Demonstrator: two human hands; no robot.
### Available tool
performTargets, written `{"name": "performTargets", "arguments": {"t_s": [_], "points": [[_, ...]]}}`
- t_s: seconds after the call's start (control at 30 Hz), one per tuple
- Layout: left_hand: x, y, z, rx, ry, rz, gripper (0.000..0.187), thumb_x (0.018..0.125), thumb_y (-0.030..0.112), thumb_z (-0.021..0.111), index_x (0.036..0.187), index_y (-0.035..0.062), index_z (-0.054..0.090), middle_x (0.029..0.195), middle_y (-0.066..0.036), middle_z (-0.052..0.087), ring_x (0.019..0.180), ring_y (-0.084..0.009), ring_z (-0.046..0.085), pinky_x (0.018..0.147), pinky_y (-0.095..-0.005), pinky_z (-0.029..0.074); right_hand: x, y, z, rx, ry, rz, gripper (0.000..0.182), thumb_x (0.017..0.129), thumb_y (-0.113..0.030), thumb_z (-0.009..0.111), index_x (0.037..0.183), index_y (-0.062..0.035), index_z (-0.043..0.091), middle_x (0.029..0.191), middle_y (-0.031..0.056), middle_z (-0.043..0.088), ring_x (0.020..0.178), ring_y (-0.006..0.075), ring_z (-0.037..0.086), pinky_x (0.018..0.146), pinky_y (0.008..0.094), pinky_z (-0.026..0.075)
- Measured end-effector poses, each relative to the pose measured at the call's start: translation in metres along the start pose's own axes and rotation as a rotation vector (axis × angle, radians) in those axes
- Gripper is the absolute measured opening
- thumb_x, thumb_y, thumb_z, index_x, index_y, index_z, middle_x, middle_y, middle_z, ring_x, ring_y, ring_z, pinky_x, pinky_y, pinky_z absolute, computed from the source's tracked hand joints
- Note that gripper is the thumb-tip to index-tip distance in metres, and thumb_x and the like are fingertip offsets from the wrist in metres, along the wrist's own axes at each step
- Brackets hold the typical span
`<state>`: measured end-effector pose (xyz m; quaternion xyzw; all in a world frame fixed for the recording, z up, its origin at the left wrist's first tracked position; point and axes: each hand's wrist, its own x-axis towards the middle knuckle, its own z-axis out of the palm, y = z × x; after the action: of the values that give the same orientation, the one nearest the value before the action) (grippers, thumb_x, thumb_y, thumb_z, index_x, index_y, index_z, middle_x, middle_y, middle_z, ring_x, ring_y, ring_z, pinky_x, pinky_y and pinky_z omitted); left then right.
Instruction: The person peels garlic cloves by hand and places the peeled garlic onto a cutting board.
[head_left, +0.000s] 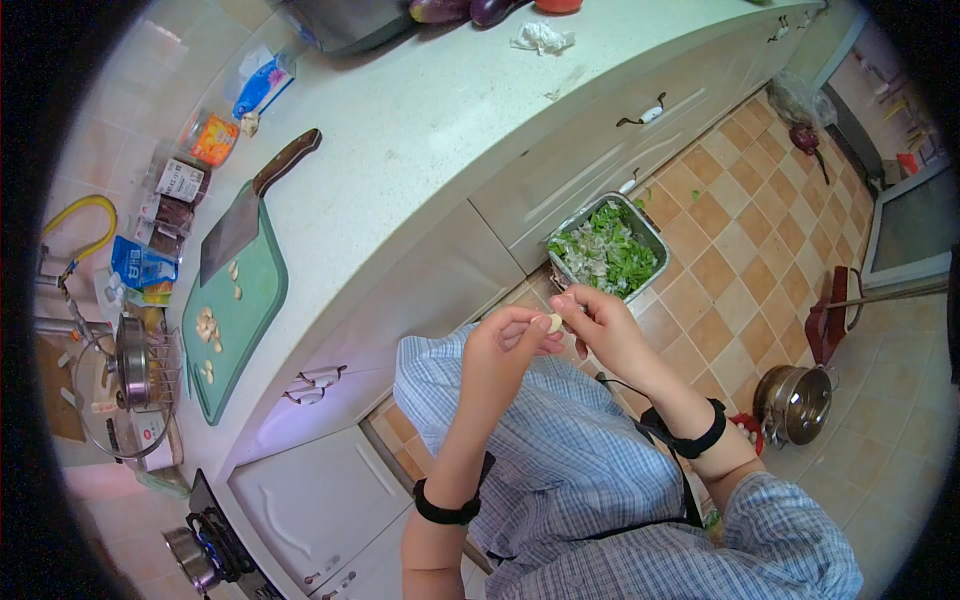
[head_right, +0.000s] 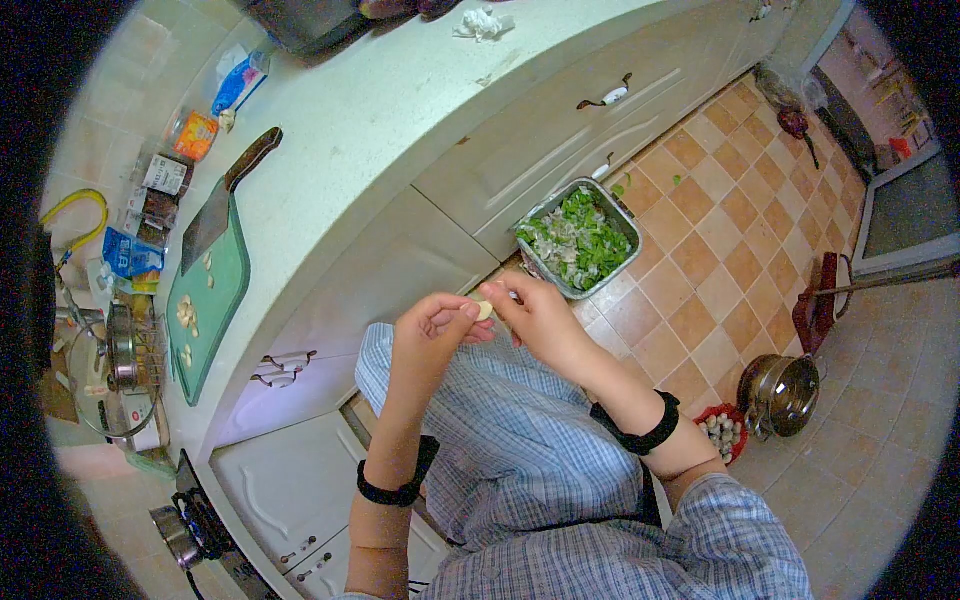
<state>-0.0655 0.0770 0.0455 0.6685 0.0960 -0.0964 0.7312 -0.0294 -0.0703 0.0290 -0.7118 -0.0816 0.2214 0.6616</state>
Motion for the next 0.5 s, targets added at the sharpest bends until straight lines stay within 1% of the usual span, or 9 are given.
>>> {"name": "performTargets", "arguments": {"t_s": [0.07, 0.1, 0.17, 0.2, 0.27, 0.3, 0.37, 0.4, 0.5], "points": [[0.002, -0.004, -0.002, -0.028, -0.006, -0.038, 0.017, 0.083, 0.012, 0.054, 0.09, -0.0028, 0.054, 0.081, -0.014, 0.062, 0.068, -0.018, 0.062, 0.061, -0.026, 0.05, 0.002, 0.002, 0.0, 0.128, -0.019, -0.006, 0.023, 0.088, -0.024, 0.048, 0.077, -0.0038, 0.053, 0.055, -0.0008, 0.046, 0.042, 0.0043, 0.042, 0.037, 0.0209, 0.033], [0.002, -0.002, -0.003, -0.029, -0.007, -0.038, 0.017, 0.083, 0.012, 0.054, 0.09, -0.0028, 0.054, 0.081, -0.014, 0.062, 0.068, -0.018, 0.062, 0.061, -0.026, 0.05, 0.002, 0.003, 0.001, 0.128, -0.018, -0.006, 0.023, 0.088, -0.024, 0.048, 0.077, -0.0038, 0.053, 0.055, -0.0008, 0.046, 0.042, 0.0043, 0.042, 0.037, 0.0209, 0.033], [0.001, 0.003, -0.003, -0.134, -0.006, -0.172, 0.019, 0.085, 0.016, 0.052, 0.093, -0.0012, 0.054, 0.084, -0.013, 0.062, 0.07, -0.0172, 0.062, 0.063, -0.0257, 0.05, 0.004, 0.004, 0.001, 0.174, -0.005, 0.013, 0.023, 0.088, -0.024, 0.048, 0.077, -0.004, 0.054, 0.055, -0.0024, 0.046, 0.042, 0.0041, 0.042, 0.037, 0.0194, 0.033], [0.001, 0.0, -0.005, -0.135, -0.006, -0.172, 0.019, 0.085, 0.016, 0.052, 0.093, -0.0012, 0.054, 0.084, -0.013, 0.062, 0.07, -0.0172, 0.062, 0.063, -0.0257, 0.05, 0.004, 0.004, 0.002, 0.174, -0.005, 0.014, 0.023, 0.088, -0.024, 0.048, 0.077, -0.004, 0.054, 0.055, -0.0024, 0.046, 0.042, 0.0041, 0.042, 0.037, 0.0194, 0.033], [0.001, -0.006, -0.008, -0.413, -0.071, -0.24, 0.021, 0.086, 0.018, 0.049, 0.097, 0.0001, 0.053, 0.088, -0.011, 0.061, 0.071, -0.015, 0.061, 0.065, -0.026, 0.05, 0.006, 0.005, 0.004, 0.29, 0.022, 0.0, 0.021, 0.087, -0.022, 0.049, 0.078, -0.0035, 0.055, 0.057, -0.0018, 0.047, 0.045, 0.0043, 0.043, 0.039, 0.0199, 0.035], [0.001, -0.005, -0.008, -0.412, -0.071, -0.241, 0.021, 0.086, 0.018, 0.049, 0.097, 0.0001, 0.053, 0.088, -0.011, 0.061, 0.071, -0.015, 0.061, 0.065, -0.026, 0.05, 0.005, 0.006, 0.005, 0.29, 0.023, 0.001, 0.021, 0.087, -0.022, 0.049, 0.078, -0.0035, 0.055, 0.057, -0.0018, 0.047, 0.045, 0.0043, 0.043, 0.039, 0.0199, 0.035], [-0.001, -0.002, -0.009, -0.519, -0.113, -0.268, 0.022, 0.087, 0.017, 0.047, 0.101, 0.0006, 0.052, 0.091, -0.009, 0.06, 0.073, -0.0129, 0.06, 0.068, -0.0269, 0.05, 0.004, 0.007, 0.008, 0.366, 0.106, -0.125, 0.016, 0.086, -0.018, 0.052, 0.083, -0.0032, 0.057, 0.064, -0.0008, 0.051, 0.055, 0.0047, 0.048, 0.045, 0.0184, 0.038], [-0.001, -0.002, -0.01, -0.519, -0.112, -0.268, 0.022, 0.087, 0.017, 0.047, 0.101, 0.0006, 0.052, 0.091, -0.009, 0.06, 0.073, -0.0129, 0.06, 0.068, -0.0269, 0.05, 0.003, 0.006, 0.007, 0.367, 0.106, -0.125, 0.016, 0.086, -0.018, 0.052, 0.083, -0.0032, 0.057, 0.064, -0.0008, 0.051, 0.055, 0.0047, 0.048, 0.045, 0.0184, 0.038], [-0.001, -0.002, -0.012, -0.578, -0.087, -0.285, 0.023, 0.088, 0.018, 0.046, 0.102, 0.0007, 0.052, 0.091, -0.009, 0.06, 0.074, -0.012, 0.059, 0.068, -0.0274, 0.051, 0.003, 0.001, 0.006, 0.512, 0.167, -0.162, 0.013, 0.082, -0.013, 0.057, 0.09, -0.0025, 0.058, 0.073, 0.0011, 0.055, 0.065, 0.006, 0.052, 0.054, 0.0174, 0.041]]}}
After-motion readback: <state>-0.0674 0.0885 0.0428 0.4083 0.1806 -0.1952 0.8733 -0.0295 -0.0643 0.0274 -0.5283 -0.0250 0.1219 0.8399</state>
